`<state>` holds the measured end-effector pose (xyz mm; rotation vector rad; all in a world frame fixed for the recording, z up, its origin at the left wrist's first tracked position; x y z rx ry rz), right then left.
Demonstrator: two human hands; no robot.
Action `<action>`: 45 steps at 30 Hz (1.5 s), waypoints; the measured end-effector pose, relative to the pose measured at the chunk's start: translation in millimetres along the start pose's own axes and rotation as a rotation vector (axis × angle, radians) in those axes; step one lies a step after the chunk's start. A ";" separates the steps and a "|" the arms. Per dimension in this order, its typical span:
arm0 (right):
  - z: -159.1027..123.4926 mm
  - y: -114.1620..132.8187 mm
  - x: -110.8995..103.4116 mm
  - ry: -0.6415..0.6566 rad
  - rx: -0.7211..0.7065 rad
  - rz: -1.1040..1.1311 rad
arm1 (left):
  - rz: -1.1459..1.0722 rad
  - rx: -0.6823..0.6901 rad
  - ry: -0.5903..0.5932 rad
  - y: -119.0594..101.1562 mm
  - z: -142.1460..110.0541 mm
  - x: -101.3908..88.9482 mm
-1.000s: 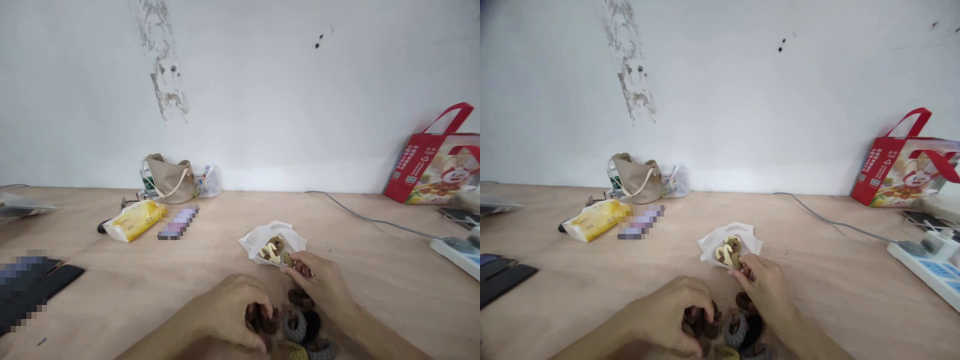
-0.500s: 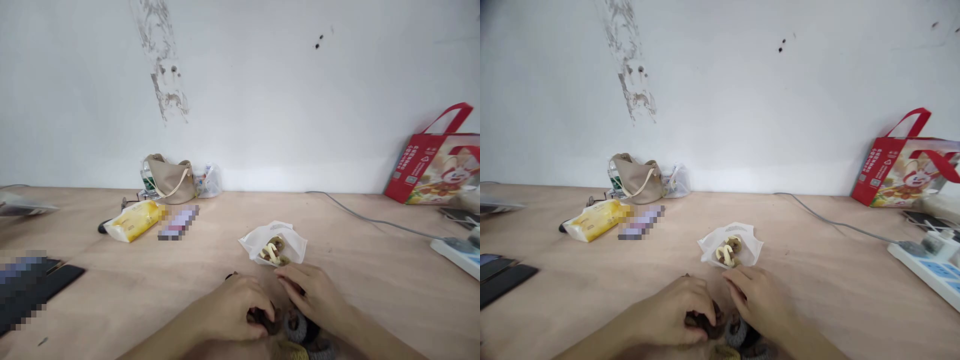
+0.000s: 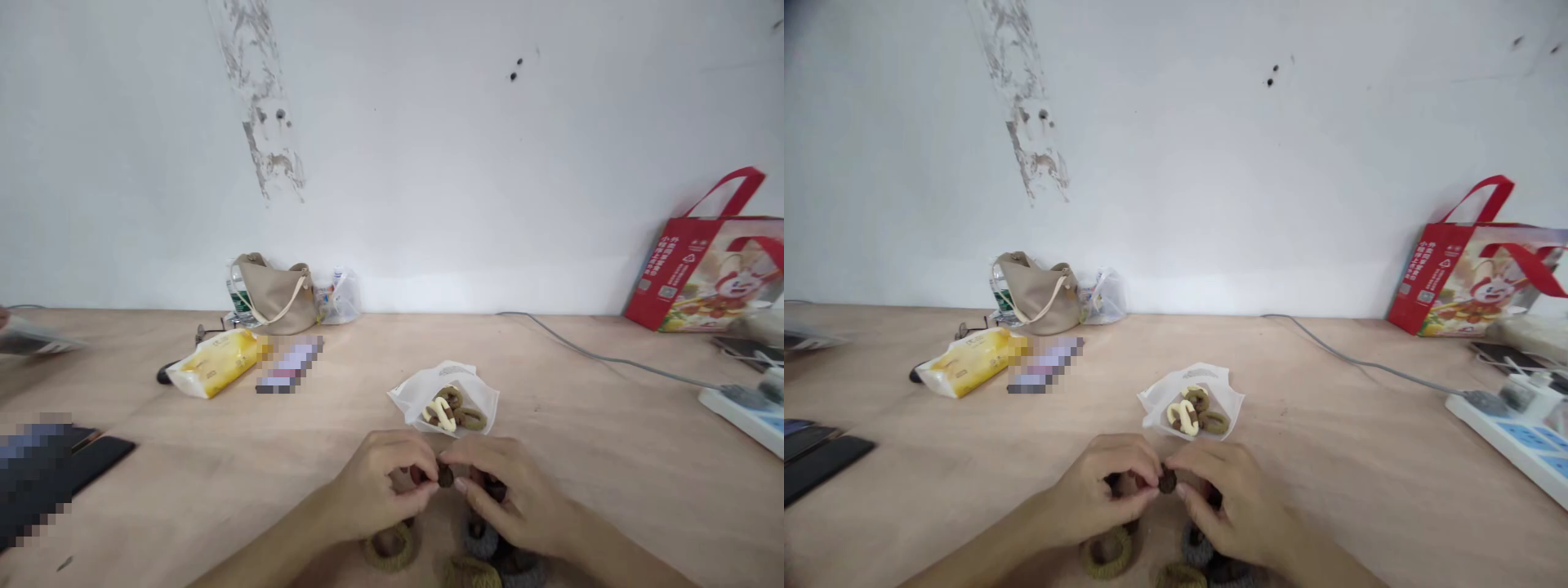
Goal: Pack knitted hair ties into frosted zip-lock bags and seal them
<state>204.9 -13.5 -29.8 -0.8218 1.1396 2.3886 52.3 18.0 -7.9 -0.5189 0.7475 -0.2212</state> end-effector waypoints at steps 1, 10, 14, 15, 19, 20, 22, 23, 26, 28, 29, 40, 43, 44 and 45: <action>0.2 1.0 -0.8 -0.005 -0.009 0.006 | -0.013 0.012 -0.026 -0.8 0.4 -0.7; 0.5 5.5 5.0 0.080 0.013 -0.141 | -0.030 0.036 -0.095 -3.4 1.7 -2.7; -0.9 7.2 2.7 0.044 0.019 -0.115 | -0.027 0.043 -0.098 -4.9 1.3 -2.3; -1.2 7.5 2.7 0.049 0.019 -0.107 | -0.029 0.051 -0.104 -5.4 1.1 -2.3; -1.9 7.9 5.0 0.047 -0.008 -0.144 | -0.041 0.081 -0.128 -6.3 0.2 -2.4; -1.9 7.4 5.6 0.030 -0.020 -0.167 | -0.036 0.082 -0.127 -6.1 0.2 -2.5; -1.9 5.8 4.9 -0.048 -0.057 -0.220 | -0.011 0.066 -0.114 -5.4 0.1 -3.1; -2.1 4.4 3.9 -0.099 -0.073 -0.247 | 0.003 0.059 -0.094 -5.3 0.2 -3.2; -3.0 -2.8 -0.3 -0.236 -0.091 -0.310 | 0.078 0.046 0.037 -5.9 -0.5 -1.1; -3.2 -9.5 -2.5 -0.276 -0.071 -0.331 | 0.141 0.036 0.146 -5.8 -2.4 1.8; -3.2 -12.6 -3.5 -0.294 -0.057 -0.343 | 0.168 0.024 0.201 -4.9 -3.9 3.7; 1.5 -24.8 1.9 -0.242 0.028 -0.419 | 0.198 -0.093 0.553 6.0 -12.9 20.1; 0.7 -20.7 3.2 -0.198 0.003 -0.394 | 0.197 -0.119 0.547 2.1 -9.9 18.5; 0.5 -19.4 3.6 -0.184 -0.005 -0.385 | 0.196 -0.126 0.540 1.3 -9.5 17.9; 0.3 -18.3 3.9 -0.173 -0.010 -0.376 | 0.193 -0.131 0.535 0.9 -9.5 17.6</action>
Point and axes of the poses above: each hand's wrist, its own z-axis towards the middle knuckle, its own x-axis out of the palm, y = z × x, the point moved 5 cm from there along z, towards the middle knuckle, and after that the axes turned 13 degrees about x, right-handed, at the moved point
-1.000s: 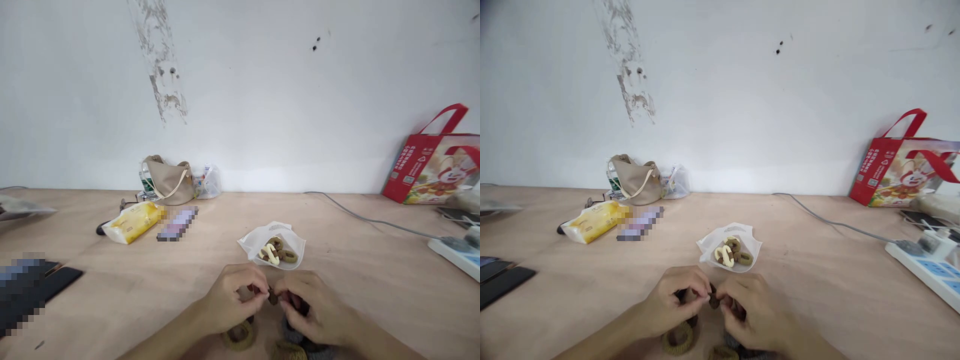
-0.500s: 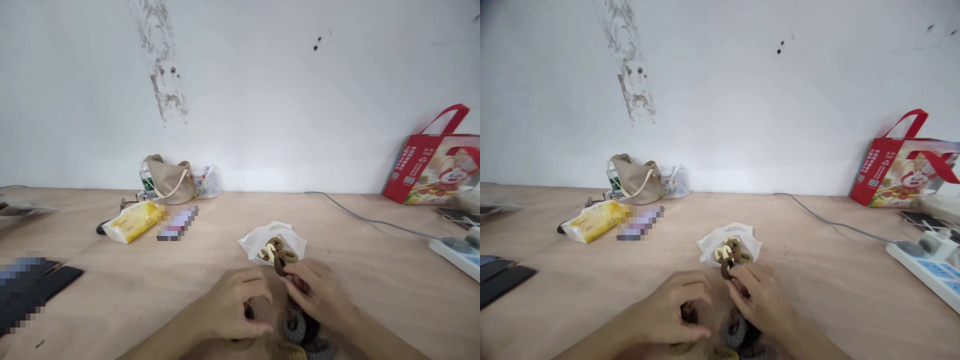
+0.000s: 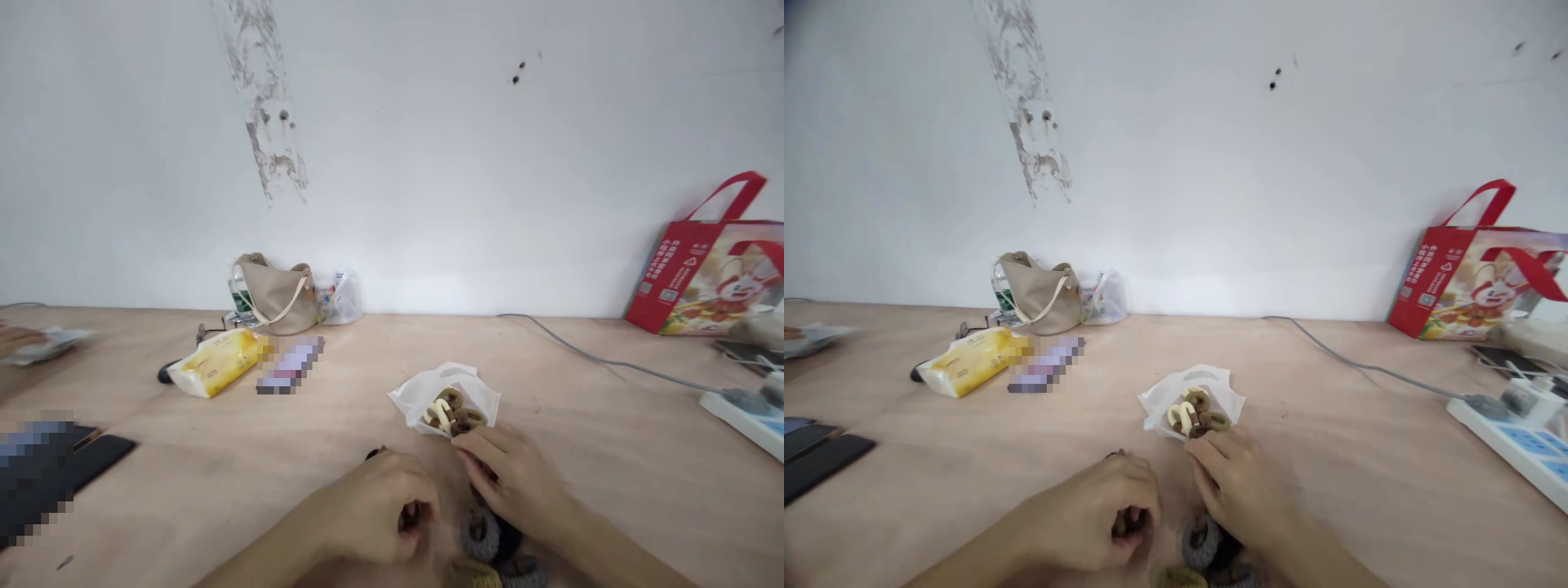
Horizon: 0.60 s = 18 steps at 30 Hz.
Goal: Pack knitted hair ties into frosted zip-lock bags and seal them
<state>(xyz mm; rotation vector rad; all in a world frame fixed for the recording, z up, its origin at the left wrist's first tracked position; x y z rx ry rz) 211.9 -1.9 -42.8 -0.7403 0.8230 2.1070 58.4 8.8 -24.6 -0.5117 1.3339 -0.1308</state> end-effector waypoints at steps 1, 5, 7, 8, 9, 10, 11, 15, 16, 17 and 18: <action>-0.2 0.9 -0.1 0.009 -0.004 0.009 | -0.006 -0.004 -0.002 0.0 -0.4 0.1; -1.0 4.3 -0.6 0.039 -0.014 0.036 | -0.021 -0.004 0.004 -0.4 -1.4 0.9; -1.6 5.9 -0.9 0.053 -0.022 0.043 | -0.020 -0.018 0.005 -1.2 -1.5 -0.3; -1.9 6.5 -1.0 0.058 -0.024 0.045 | -0.018 -0.028 0.009 -1.6 -1.3 -0.9; -2.1 6.9 -1.0 0.063 -0.027 0.047 | -0.016 -0.040 0.013 -1.8 -1.2 -1.5; -2.2 7.2 -0.9 0.067 -0.030 0.049 | -0.011 -0.048 0.016 -1.8 -0.9 -2.0; -2.2 7.3 -0.7 0.070 -0.031 0.051 | -0.004 -0.057 0.017 -1.5 -0.6 -2.5; -1.8 7.3 0.2 0.077 -0.035 0.057 | 0.030 -0.078 0.010 1.5 0.1 -2.4; -1.7 7.5 0.3 0.076 -0.036 0.058 | 0.037 -0.076 0.007 2.0 0.0 -2.1; -1.8 7.9 0.4 0.075 -0.039 0.060 | 0.042 -0.073 0.003 2.2 -0.1 -1.9; -1.9 8.4 0.4 0.073 -0.043 0.062 | 0.045 -0.067 -0.002 2.0 -0.3 -1.8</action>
Point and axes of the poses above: each hand's wrist, its own z-axis towards the middle knuckle, its own x-axis out of the palm, y = z × x, the point moved 5 cm from there along z, towards the middle knuckle, and after that the axes turned 13 degrees about x, right-handed, at the moved point
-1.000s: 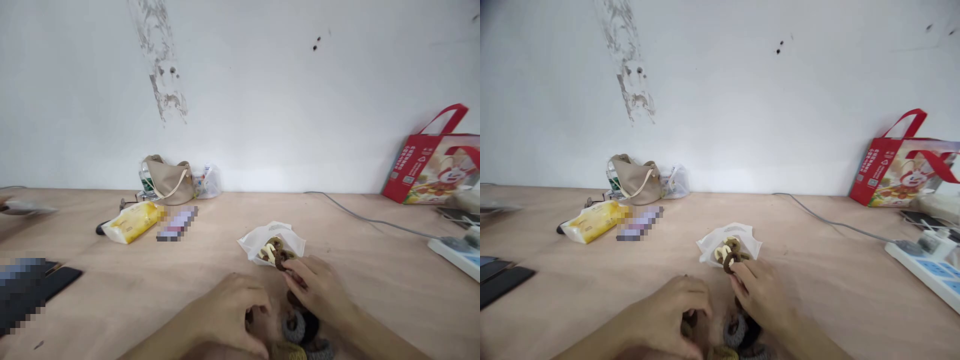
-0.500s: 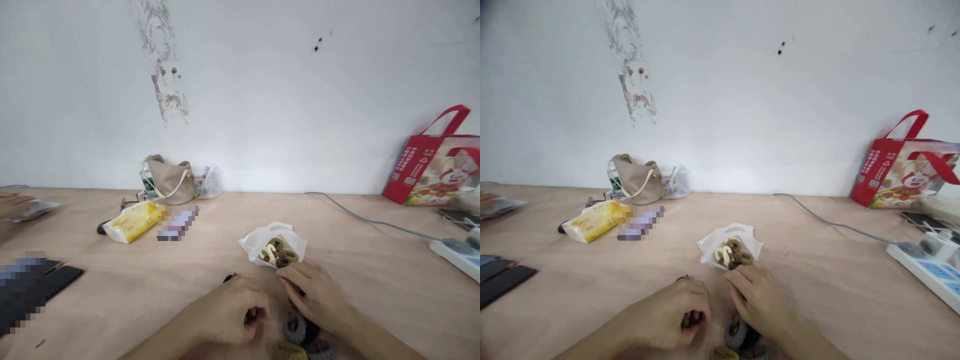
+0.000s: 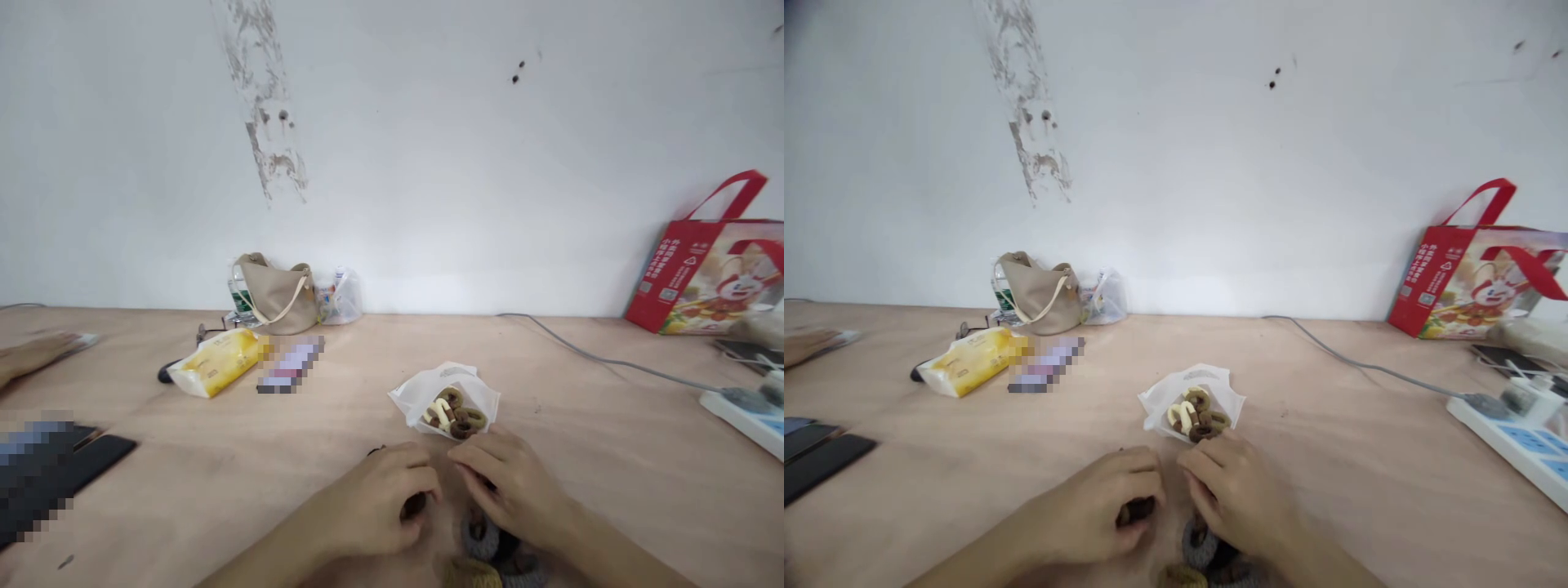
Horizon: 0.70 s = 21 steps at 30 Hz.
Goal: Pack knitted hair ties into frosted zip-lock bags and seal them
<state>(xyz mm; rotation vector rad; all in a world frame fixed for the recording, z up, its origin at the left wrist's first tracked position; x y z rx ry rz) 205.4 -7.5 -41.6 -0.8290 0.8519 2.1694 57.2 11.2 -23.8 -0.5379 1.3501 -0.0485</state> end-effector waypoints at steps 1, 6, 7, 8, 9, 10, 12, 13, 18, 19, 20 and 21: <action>-0.2 0.6 0.0 0.000 -0.004 0.001 | 0.002 0.004 -0.005 -0.3 -0.3 -0.1; -0.7 2.8 -1.0 0.004 -0.033 0.005 | -0.022 0.051 -0.081 -3.5 -0.4 -3.8; -0.4 3.2 -1.6 0.007 -0.035 0.004 | -0.039 0.078 -0.117 -4.5 0.0 -5.3; 0.1 3.8 -2.4 0.012 -0.037 0.004 | -0.056 0.110 -0.157 -5.4 0.4 -6.8; 0.8 4.6 -3.3 0.021 -0.039 0.006 | -0.071 0.141 -0.204 -6.2 0.7 -8.5; 1.5 5.7 -4.0 0.038 -0.038 0.013 | -0.086 0.171 -0.257 -6.9 0.8 -10.5; 2.6 8.4 -4.6 0.094 -0.034 0.047 | -0.124 0.222 -0.377 -8.1 0.4 -15.1; 2.8 9.7 -4.4 0.128 -0.027 0.072 | -0.150 0.243 -0.444 -8.7 -0.3 -18.0; -0.8 12.6 -4.7 0.177 0.043 0.165 | -0.301 0.244 -0.700 -9.7 -4.0 -30.1; -1.8 12.8 -4.9 0.169 0.057 0.182 | -0.326 0.234 -0.717 -9.7 -3.9 -30.7; -2.8 13.2 -5.0 0.162 0.070 0.202 | -0.348 0.226 -0.725 -9.9 -3.6 -30.6; -3.4 13.6 -4.7 0.163 0.083 0.221 | -0.370 0.222 -0.727 -10.3 -3.0 -30.0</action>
Point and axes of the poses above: each hand's wrist, its own z-axis towards the middle knuckle, its own x-axis out of the palm, y = z × x, the point moved 5 cm from there along z, towards the middle knuckle, and after that the axes turned 13 degrees about x, right-handed, at the moved point
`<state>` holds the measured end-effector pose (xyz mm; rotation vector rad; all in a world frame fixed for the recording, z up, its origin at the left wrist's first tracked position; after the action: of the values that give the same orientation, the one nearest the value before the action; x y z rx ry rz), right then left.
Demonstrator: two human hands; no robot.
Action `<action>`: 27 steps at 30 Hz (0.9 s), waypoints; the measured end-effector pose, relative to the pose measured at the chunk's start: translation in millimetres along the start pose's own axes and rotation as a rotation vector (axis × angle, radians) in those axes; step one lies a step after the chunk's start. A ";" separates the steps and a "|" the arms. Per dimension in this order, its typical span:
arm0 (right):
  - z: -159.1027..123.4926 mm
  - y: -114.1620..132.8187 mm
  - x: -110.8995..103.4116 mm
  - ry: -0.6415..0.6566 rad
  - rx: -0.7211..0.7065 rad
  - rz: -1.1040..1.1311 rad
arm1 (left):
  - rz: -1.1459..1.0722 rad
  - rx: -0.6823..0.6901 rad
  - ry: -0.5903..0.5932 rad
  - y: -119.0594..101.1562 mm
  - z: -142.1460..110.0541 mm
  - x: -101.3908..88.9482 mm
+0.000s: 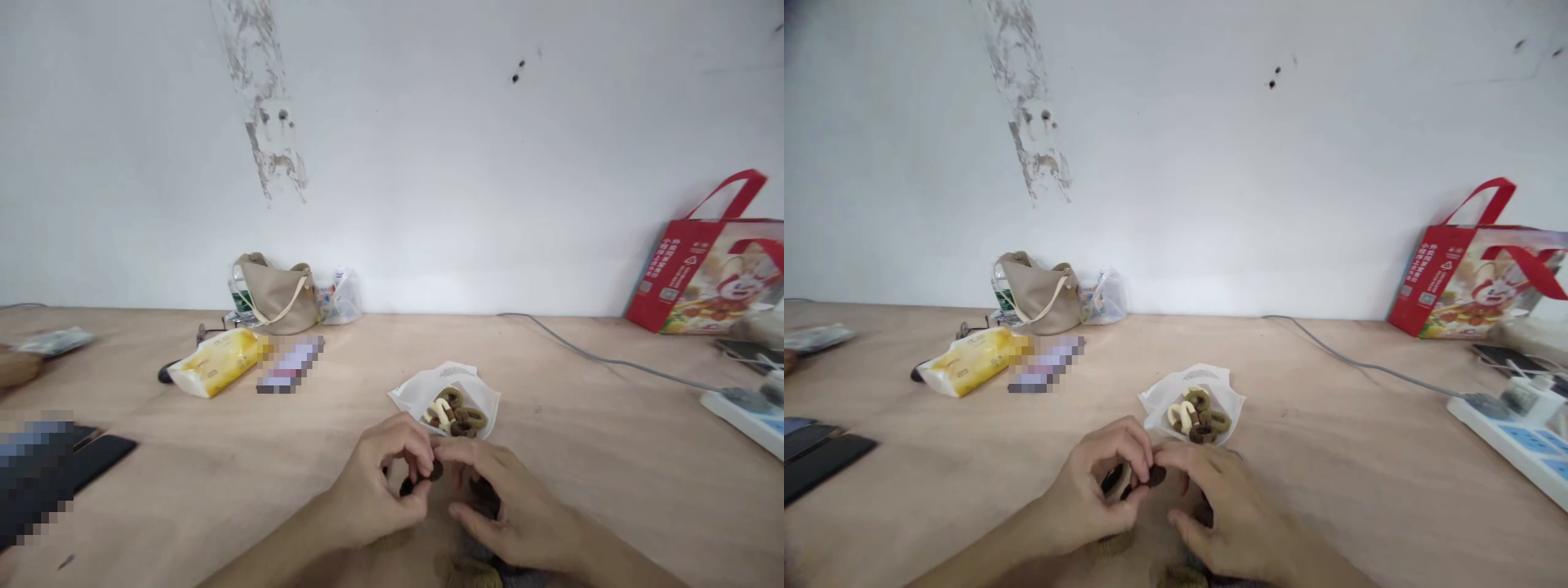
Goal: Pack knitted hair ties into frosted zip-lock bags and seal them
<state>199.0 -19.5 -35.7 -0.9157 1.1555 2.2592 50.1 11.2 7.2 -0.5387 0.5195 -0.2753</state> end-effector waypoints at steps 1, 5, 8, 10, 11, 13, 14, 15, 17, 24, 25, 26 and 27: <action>-0.4 0.9 0.7 0.005 0.004 0.020 | -0.015 -0.008 -0.001 0.1 -0.1 1.3; 0.6 6.1 1.7 -0.004 -0.058 0.076 | -0.012 -0.029 0.048 1.3 -1.4 6.8; 2.4 2.7 -3.9 -0.125 -0.125 0.035 | 0.111 -0.034 0.082 3.2 -3.0 4.6; 3.7 -5.4 -9.0 -0.236 -0.135 -0.050 | 0.205 -0.034 0.164 5.5 -5.4 4.3; 4.4 -10.7 -11.1 -0.286 -0.122 -0.091 | 0.243 -0.033 0.239 7.0 -7.3 5.9; 5.8 -21.4 -13.1 -0.347 -0.082 -0.144 | 0.304 -0.037 0.414 11.1 -12.5 11.1; 6.3 -25.5 -12.7 -0.357 -0.068 -0.158 | 0.327 -0.043 0.498 13.3 -15.3 13.9; 6.6 -28.4 -11.7 -0.364 -0.057 -0.173 | 0.344 -0.052 0.566 15.5 -17.8 16.3; 6.9 -30.7 -7.6 -0.348 -0.050 -0.218 | 0.357 -0.069 0.647 18.8 -21.0 19.3; 8.1 -24.2 2.5 -0.167 -0.052 -0.372 | 0.341 -0.125 0.707 21.2 -24.4 23.8; 8.6 -23.1 3.2 -0.138 -0.058 -0.386 | 0.336 -0.121 0.711 20.6 -24.5 24.6; 9.0 -21.9 4.2 -0.106 -0.067 -0.398 | 0.331 -0.116 0.711 20.0 -24.4 25.2; 9.4 -21.0 5.5 -0.073 -0.072 -0.406 | 0.328 -0.112 0.712 19.5 -24.2 25.6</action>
<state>205.3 0.4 -46.9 -0.9852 0.7767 1.9932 60.8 7.6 -31.5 -0.4458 1.3066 -0.1165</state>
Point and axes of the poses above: each hand's wrist, its own z-axis towards the middle knuckle, its own x-axis out of the palm, y = z × x, the point moved 5 cm from there along z, towards the middle knuckle, and after that the axes turned 13 degrees about x, right-handed, at the moved point
